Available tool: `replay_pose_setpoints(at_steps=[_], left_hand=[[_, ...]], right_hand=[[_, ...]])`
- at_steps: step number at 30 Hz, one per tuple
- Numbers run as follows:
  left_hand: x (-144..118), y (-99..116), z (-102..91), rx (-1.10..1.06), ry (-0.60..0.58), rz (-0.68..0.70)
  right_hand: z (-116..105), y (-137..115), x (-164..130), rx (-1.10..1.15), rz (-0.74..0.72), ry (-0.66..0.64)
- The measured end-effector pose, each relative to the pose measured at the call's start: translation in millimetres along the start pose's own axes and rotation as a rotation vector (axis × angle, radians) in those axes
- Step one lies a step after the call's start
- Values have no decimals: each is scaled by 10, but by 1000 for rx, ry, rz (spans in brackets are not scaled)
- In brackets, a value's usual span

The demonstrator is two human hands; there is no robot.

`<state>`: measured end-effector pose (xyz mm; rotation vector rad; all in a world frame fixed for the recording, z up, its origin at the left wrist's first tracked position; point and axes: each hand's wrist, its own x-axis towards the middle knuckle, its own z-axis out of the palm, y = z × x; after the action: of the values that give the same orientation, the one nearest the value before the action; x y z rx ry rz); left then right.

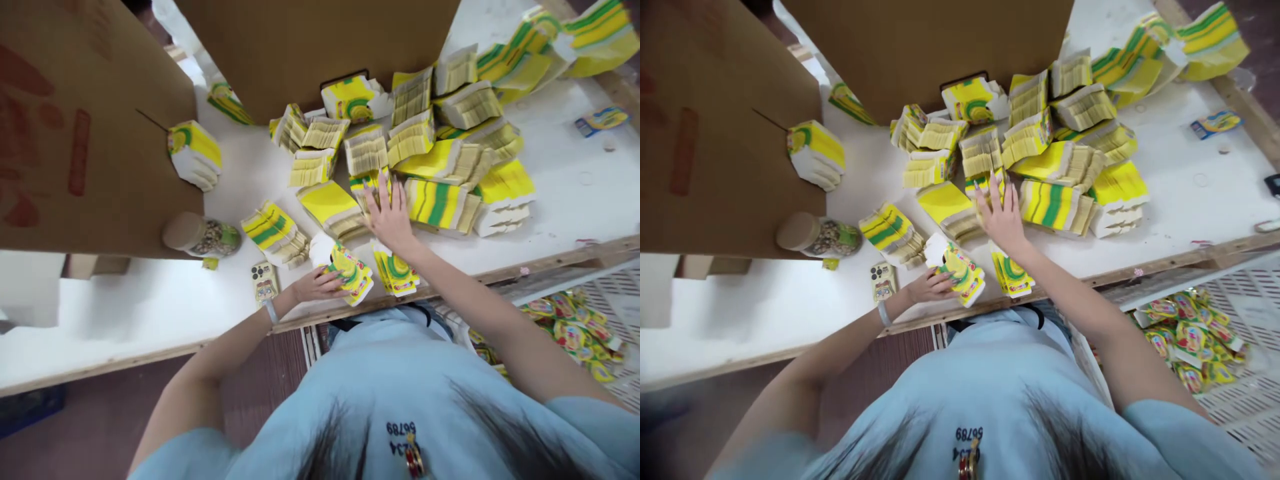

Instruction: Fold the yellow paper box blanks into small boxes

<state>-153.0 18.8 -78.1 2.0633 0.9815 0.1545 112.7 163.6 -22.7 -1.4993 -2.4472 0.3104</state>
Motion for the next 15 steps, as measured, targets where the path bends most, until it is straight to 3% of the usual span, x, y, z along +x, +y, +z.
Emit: replay_pose_setpoints(at_steps=[3,6,8,12,15], left_hand=[[93,-29,-86,-95,-68,-72],[96,-77,-108,-121,-30,-101],[36,-103,-92,-132,2,-118],[-224,-8,19,-144,92,-163],[-387,325,233,-158,284,-245]], right_hand=[[-27,26,251,59,-14,65],[-141,-132,80,158,-40,109],[-143,-306,-245,268,-36,22],[28,-597,-830,443,81,-301],[101,-694,-936,484,89,-301]])
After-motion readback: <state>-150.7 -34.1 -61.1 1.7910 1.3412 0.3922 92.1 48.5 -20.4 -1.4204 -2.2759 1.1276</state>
